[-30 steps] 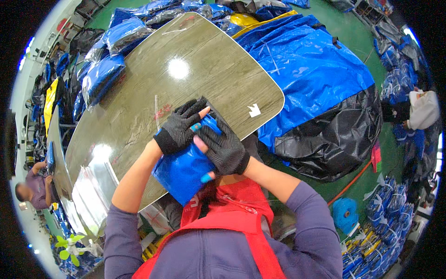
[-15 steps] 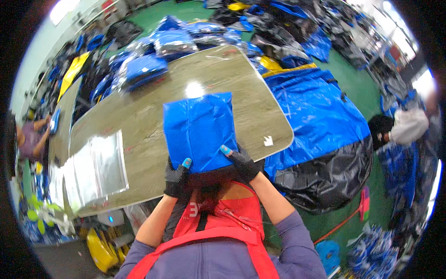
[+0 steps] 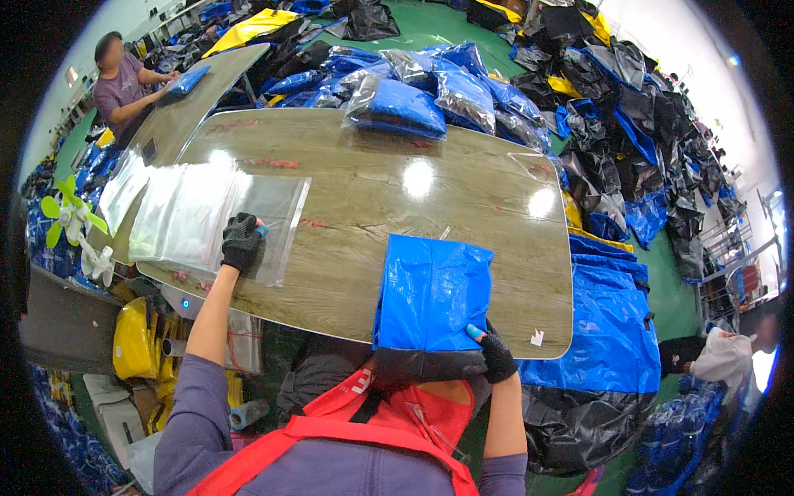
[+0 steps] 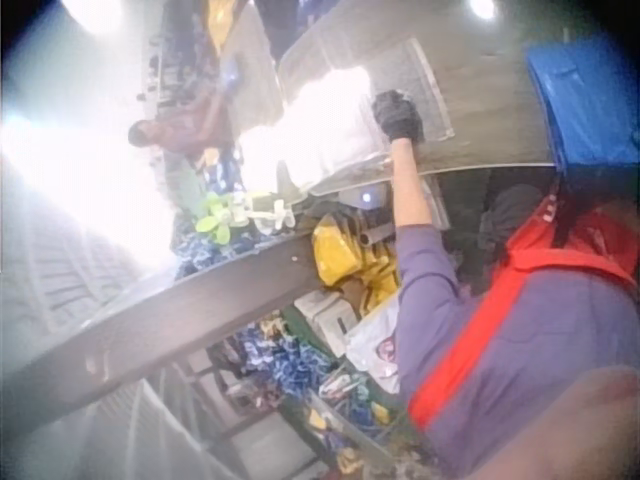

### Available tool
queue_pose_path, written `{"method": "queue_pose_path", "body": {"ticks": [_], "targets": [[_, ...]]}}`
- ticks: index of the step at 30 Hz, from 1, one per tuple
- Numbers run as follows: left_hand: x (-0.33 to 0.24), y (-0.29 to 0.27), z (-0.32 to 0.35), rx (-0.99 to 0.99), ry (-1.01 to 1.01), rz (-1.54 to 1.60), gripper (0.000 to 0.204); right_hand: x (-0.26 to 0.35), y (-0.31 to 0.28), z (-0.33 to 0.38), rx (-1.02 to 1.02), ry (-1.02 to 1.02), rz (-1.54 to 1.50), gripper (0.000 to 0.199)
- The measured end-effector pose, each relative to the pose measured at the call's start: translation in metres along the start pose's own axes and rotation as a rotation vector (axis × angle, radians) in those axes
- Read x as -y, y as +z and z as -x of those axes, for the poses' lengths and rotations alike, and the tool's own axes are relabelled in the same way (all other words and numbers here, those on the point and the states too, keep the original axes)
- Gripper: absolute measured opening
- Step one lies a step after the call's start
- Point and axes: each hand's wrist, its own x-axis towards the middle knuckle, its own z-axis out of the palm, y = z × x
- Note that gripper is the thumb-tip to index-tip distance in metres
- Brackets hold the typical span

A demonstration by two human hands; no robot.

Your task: The person repeatedly folds blue and black tarps on a table, then places each folded tarp into a clear plastic bag. The person repeats this process for multiple tarps throughout the clip.

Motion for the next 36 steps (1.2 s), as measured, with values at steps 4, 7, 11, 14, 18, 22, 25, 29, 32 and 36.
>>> {"method": "queue_pose_path", "body": {"ticks": [4,7,11,14,18,22,25,29,32,36], "targets": [[-0.002,0.010,0.005,-0.007,0.056,-0.018,0.011,0.003,0.000,0.001,-0.021,0.051,-0.008,0.070],[-0.006,0.004,-0.002,0.032,-0.048,-0.019,0.009,0.004,0.007,0.006,0.001,0.002,-0.035,0.070],[-0.047,0.008,0.014,0.086,-0.025,0.142,0.011,0.012,0.015,0.010,0.051,-0.093,0.023,0.076],[-0.103,0.021,0.052,0.223,0.289,0.290,0.011,0.028,0.017,0.008,0.040,-0.092,0.176,0.076],[-0.147,0.015,0.075,0.283,-0.052,0.696,0.010,0.043,0.032,0.011,0.059,0.060,0.316,0.072],[-0.156,-0.015,0.073,0.317,0.121,0.723,0.012,0.016,0.077,0.022,0.199,0.160,0.266,0.080],[-0.158,-0.039,0.076,0.313,0.367,0.543,0.010,-0.015,0.112,0.017,0.458,0.029,0.470,0.089],[-0.165,-0.057,0.092,0.295,0.560,0.526,0.010,-0.017,0.121,-0.033,0.106,0.019,0.039,0.065],[-0.169,-0.059,0.101,0.357,0.449,0.467,0.015,0.000,0.108,-0.075,0.305,-0.037,0.424,0.038],[-0.170,-0.059,0.111,0.309,0.524,0.156,0.035,-0.001,0.097,-0.073,0.257,-0.189,0.609,0.029]]}}
